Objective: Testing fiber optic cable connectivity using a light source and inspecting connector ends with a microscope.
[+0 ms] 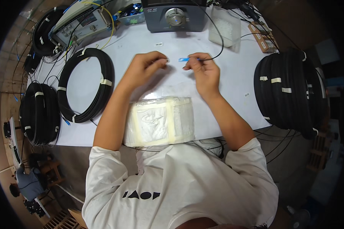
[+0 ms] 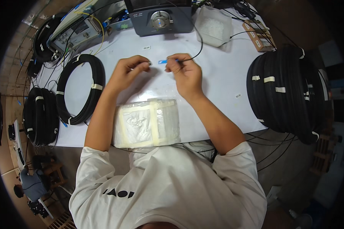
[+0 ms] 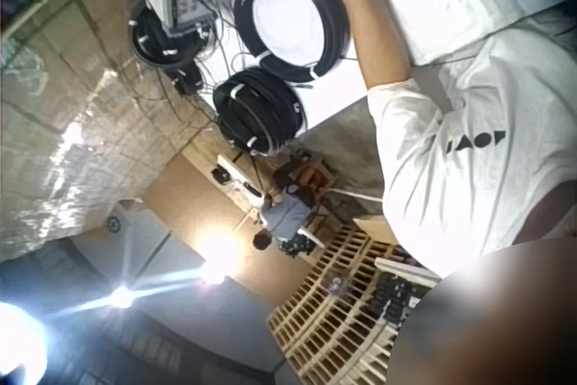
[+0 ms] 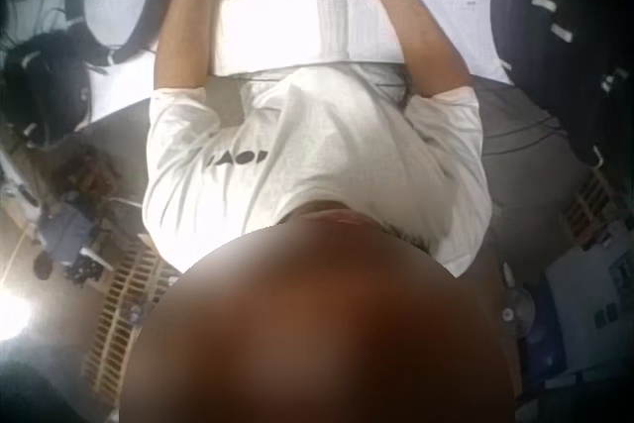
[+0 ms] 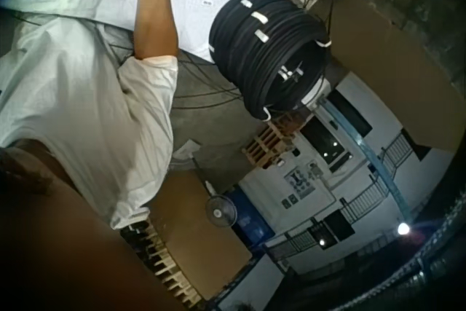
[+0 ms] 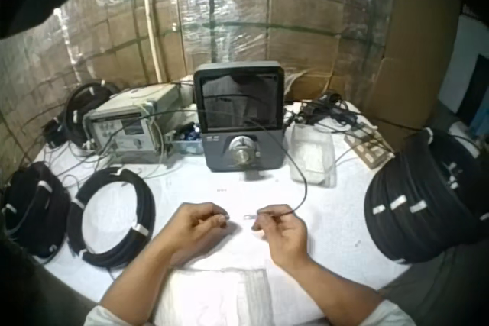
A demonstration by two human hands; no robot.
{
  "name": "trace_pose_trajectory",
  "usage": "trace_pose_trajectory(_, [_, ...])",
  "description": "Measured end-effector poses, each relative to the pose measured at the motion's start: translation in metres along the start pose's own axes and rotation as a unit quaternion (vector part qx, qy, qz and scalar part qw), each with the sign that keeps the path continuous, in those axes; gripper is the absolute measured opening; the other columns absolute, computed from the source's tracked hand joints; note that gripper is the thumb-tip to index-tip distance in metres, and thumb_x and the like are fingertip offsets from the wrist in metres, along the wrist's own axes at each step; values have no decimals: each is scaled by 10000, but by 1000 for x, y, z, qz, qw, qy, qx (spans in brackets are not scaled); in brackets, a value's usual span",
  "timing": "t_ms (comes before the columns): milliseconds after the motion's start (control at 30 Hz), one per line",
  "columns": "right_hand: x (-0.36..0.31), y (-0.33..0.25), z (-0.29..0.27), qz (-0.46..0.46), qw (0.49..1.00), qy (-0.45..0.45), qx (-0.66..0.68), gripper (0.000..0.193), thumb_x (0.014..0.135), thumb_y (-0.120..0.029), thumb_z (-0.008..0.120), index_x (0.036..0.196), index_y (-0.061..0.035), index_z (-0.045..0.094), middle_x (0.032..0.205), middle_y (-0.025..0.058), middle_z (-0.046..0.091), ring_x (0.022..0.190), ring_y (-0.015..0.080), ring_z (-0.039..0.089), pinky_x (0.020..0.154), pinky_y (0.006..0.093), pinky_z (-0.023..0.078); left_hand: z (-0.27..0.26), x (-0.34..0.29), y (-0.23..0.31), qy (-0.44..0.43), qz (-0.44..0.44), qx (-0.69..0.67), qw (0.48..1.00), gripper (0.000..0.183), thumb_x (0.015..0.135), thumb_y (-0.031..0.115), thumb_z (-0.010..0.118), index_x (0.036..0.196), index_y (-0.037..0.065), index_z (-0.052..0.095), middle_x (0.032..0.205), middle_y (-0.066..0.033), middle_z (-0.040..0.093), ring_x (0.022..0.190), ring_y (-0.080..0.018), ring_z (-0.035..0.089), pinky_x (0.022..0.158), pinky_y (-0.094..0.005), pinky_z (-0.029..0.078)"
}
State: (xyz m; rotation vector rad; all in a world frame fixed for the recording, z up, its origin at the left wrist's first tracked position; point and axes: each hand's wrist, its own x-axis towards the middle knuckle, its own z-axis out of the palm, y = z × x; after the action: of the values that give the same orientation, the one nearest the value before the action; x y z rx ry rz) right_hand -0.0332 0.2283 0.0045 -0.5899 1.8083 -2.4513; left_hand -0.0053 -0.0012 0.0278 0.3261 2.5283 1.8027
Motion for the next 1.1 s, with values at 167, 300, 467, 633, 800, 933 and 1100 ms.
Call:
trace_pose_trajectory(167, [-7, -31, -13, 67, 985, -154, 34, 144, 1006, -103, 666, 1064, 29, 667, 903, 56, 688, 805, 99, 635, 764, 250, 525, -10, 20, 4, -40, -69, 56, 995, 228, 1007, 185, 666, 1022, -34, 726, 808, -62, 718, 751, -124, 664, 712, -285, 534])
trace_pose_trajectory(300, [-15, -42, 0, 127, 939, -318, 32, 137, 993, -109, 673, 1030, 23, 675, 927, 61, 683, 833, 113, 647, 786, 275, 531, 20, 87, 28, -155, 43, 129, 978, 282, 994, 264, 653, 953, -3, 736, 723, -62, 705, 644, -135, 639, 640, -323, 524])
trace_pose_trajectory(467, [-15, -38, -3, 123, 939, -322, -23, 173, 919, -62, 764, 1049, 15, 680, 1003, 68, 711, 948, 132, 669, 866, 285, 536, 56, 135, 55, -35, 22, 42, 998, 352, 1018, 313, 634, 1127, -8, 729, 792, -83, 739, 663, -141, 668, 643, -310, 544])
trace_pose_trajectory(633, [-12, -31, -4, 135, 946, -296, -1, 195, 877, -40, 789, 1061, -10, 732, 1043, 58, 723, 990, 145, 677, 924, 300, 534, 27, 90, -6, -3, 18, 51, 999, 351, 1020, 294, 655, 1180, -11, 720, 816, -71, 733, 681, -125, 657, 644, -303, 540])
trace_pose_trajectory(800, [-16, -19, 6, 34, 950, -309, -31, 167, 929, -76, 743, 1055, 30, 716, 1051, 88, 691, 979, 158, 648, 889, 305, 528, -3, 52, -44, 76, -42, -89, 992, 343, 1047, 266, 629, 1220, -22, 700, 845, -35, 681, 764, -96, 623, 687, -253, 509])
trace_pose_trajectory(933, [-29, -26, 18, 67, 925, -363, -86, 157, 963, -105, 712, 1047, 28, 705, 1035, 87, 692, 964, 160, 649, 870, 302, 528, 11, 56, -34, 133, 2, -127, 983, 300, 1014, 217, 663, 1153, -49, 665, 809, -59, 659, 680, -144, 634, 637, -298, 542])
trace_pose_trajectory(1100, [-40, -29, 37, 12, 895, -411, -173, 174, 987, -138, 671, 1049, 23, 688, 1030, 117, 681, 929, 222, 659, 823, 315, 527, 6, 66, -68, 72, 48, -213, 973, 276, 1034, 172, 616, 1148, -72, 679, 828, -83, 679, 693, -158, 644, 637, -308, 535])
